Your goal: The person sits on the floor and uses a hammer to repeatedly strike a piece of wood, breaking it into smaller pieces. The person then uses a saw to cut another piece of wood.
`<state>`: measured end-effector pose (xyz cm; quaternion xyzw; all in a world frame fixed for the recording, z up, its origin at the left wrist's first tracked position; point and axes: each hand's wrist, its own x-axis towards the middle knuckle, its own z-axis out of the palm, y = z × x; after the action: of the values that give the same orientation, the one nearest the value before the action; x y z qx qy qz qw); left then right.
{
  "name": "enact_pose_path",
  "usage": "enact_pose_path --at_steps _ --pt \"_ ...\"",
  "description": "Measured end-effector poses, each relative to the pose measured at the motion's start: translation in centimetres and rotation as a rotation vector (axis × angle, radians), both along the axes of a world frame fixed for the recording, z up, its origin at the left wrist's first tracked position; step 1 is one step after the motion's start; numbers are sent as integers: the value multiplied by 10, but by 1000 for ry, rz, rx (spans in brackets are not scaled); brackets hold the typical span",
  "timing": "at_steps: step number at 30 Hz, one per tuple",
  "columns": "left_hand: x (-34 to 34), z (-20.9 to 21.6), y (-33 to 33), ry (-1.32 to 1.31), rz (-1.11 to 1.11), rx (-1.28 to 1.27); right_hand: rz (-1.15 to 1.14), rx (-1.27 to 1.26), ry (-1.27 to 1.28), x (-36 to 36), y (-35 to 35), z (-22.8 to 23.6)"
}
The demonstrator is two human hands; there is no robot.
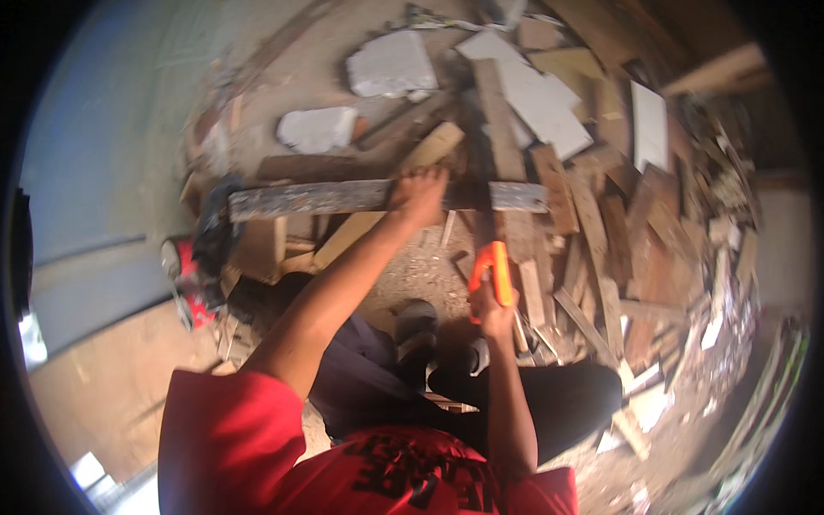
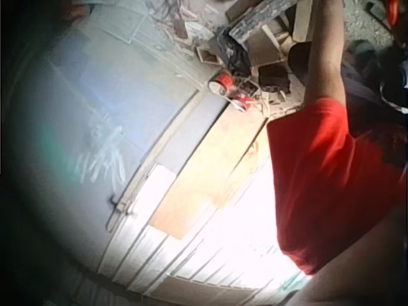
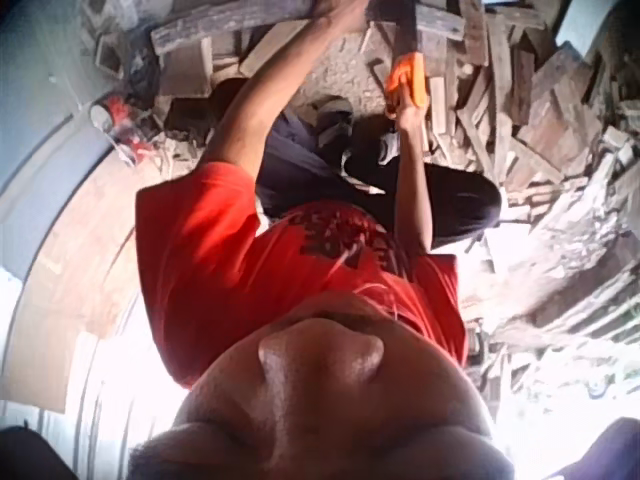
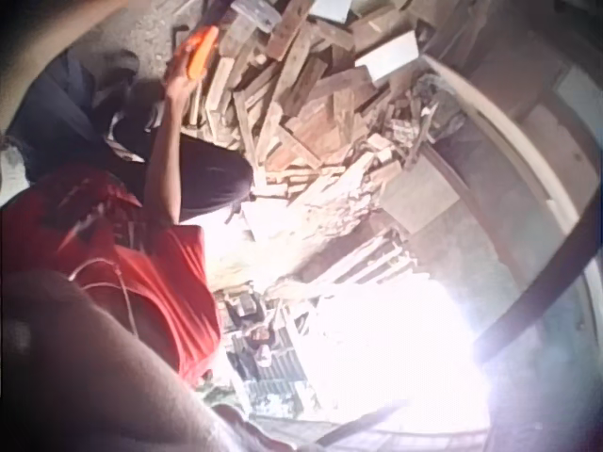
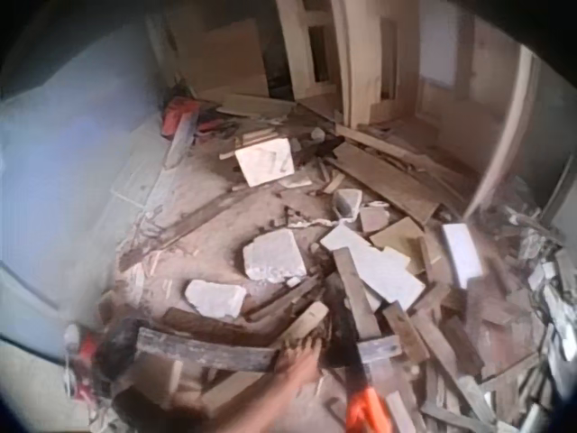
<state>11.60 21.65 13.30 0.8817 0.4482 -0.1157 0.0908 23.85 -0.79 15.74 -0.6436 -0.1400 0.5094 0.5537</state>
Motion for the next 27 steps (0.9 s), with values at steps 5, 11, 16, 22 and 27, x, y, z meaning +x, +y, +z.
enact_pose_path --at_steps 5,11,16,22,27 --pt "4 3 9 -3 -40 -61 -53 71 1 10 13 5" --pt "14 1 12 -149 82 -45 19 42 -102 -6 16 11" --pt "31 -7 5 -165 495 94 53 188 -116 -21 -10 8" --pt "30 -36 10 -338 360 644 -61 158 -183 -21 -3 -9" --pt "35 -3 5 -131 439 -20 4 20 -101 -3 12 23"
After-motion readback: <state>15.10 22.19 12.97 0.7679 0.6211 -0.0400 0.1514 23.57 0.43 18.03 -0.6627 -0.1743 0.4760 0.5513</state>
